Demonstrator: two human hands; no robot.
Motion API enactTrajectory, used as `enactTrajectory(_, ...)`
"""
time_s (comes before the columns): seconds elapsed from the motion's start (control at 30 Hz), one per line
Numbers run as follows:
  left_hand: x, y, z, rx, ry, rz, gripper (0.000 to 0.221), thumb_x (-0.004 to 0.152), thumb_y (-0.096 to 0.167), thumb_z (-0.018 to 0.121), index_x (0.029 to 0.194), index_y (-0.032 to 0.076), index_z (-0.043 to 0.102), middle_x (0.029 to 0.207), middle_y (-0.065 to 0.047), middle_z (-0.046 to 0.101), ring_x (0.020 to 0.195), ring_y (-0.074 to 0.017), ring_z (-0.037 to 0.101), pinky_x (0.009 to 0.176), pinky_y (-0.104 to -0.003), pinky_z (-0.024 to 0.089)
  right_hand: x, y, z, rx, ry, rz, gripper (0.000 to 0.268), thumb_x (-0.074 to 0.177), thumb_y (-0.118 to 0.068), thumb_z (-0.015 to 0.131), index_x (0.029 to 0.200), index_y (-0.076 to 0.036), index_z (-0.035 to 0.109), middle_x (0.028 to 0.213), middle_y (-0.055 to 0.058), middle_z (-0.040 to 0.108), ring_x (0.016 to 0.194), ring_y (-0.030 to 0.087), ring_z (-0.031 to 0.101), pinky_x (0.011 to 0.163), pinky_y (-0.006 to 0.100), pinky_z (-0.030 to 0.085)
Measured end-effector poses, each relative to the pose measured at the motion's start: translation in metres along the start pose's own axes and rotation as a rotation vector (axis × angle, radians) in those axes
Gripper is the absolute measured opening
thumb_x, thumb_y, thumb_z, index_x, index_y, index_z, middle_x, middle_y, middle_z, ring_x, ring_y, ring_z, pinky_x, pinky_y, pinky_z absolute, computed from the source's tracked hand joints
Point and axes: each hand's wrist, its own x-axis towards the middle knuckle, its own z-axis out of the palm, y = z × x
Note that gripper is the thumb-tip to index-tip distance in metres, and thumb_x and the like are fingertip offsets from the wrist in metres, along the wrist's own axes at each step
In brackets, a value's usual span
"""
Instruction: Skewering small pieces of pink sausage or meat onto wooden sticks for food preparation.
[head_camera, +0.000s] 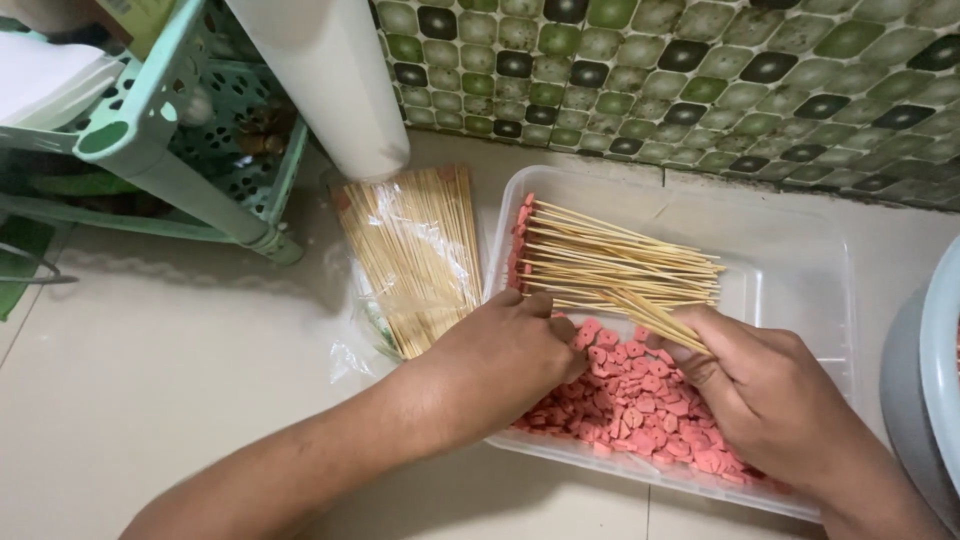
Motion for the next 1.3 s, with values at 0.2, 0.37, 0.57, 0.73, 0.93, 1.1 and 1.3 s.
enactTrajectory(0.2,0.001,0.001,0.004,0.026,0.042,-0.001,0.017,0.089,0.007,0.070,0.103,0.015,0.076,0.096,-0.006,0.074,0.098,-0.0308,0.061,0.082,-0.048,0.050,0.001,0.001,-0.001,-0.030,-0.034,0.065,0.026,0.098,-0.023,0.054,0.118,-0.023,0.070,0.071,0.001,0.075,0.054,0.023,0.063,0.058,0.034,0.047)
enactTrajectory(0.37,0.004,0.007,0.003,-0.025,0.023,0.054,0.026,0.092,0.013,0.069,0.114,0.024,0.076,0.101,-0.002,0.074,0.098,-0.0299,0.062,0.082,-0.048,0.050,0.000,0.002,0.000,-0.035,-0.005,0.002,0.024,0.098,-0.020,0.055,0.117,-0.022,0.069,0.069,0.002,0.071,0.053,0.024,0.059,0.057,0.034,0.047)
enactTrajectory(0.57,0.000,0.009,-0.004,-0.051,-0.061,0.055,0.002,0.095,0.016,0.074,0.096,0.018,0.073,0.093,-0.002,0.076,0.094,-0.0258,0.065,0.083,-0.047,0.054,-0.001,0.009,0.004,-0.043,0.007,-0.054,0.020,0.099,-0.018,0.054,0.115,-0.019,0.065,0.071,0.002,0.069,0.054,0.026,0.058,0.056,0.036,0.046)
enactTrajectory(0.73,0.006,0.005,0.009,-0.022,-0.030,0.060,0.009,0.093,0.011,0.069,0.099,0.017,0.073,0.094,-0.003,0.073,0.097,-0.0292,0.062,0.077,-0.048,0.052,0.000,0.008,0.003,-0.036,-0.003,-0.030,0.018,0.098,-0.019,0.055,0.112,-0.020,0.066,0.069,0.001,0.069,0.054,0.026,0.058,0.056,0.036,0.046)
enactTrajectory(0.93,0.008,0.003,0.010,-0.013,-0.057,0.070,0.008,0.095,0.020,0.068,0.093,0.023,0.075,0.099,-0.001,0.072,0.101,-0.0276,0.060,0.081,-0.046,0.050,0.000,0.009,0.003,-0.030,-0.005,-0.070,0.021,0.098,-0.016,0.054,0.115,-0.018,0.066,0.077,0.001,0.072,0.060,0.025,0.063,0.059,0.035,0.048)
enactTrajectory(1.1,0.007,-0.004,0.009,-0.228,0.024,0.081,0.014,0.085,0.012,0.070,0.080,0.025,0.069,0.087,0.006,0.073,0.093,-0.0246,0.062,0.068,-0.043,0.050,0.002,-0.004,-0.002,0.081,0.010,0.033,0.037,0.095,-0.017,0.056,0.129,-0.020,0.070,0.101,-0.003,0.086,0.069,0.017,0.077,0.062,0.032,0.053)
enactTrajectory(1.3,0.002,-0.007,-0.034,-0.831,0.118,0.079,0.005,0.092,0.017,0.073,0.097,0.016,0.071,0.096,0.003,0.080,0.082,-0.0096,0.076,0.071,-0.027,0.060,-0.003,-0.006,-0.003,0.123,0.184,0.122,0.027,0.100,-0.029,0.054,0.109,-0.020,0.077,0.050,0.000,0.051,0.039,0.014,0.042,0.046,0.028,0.037)
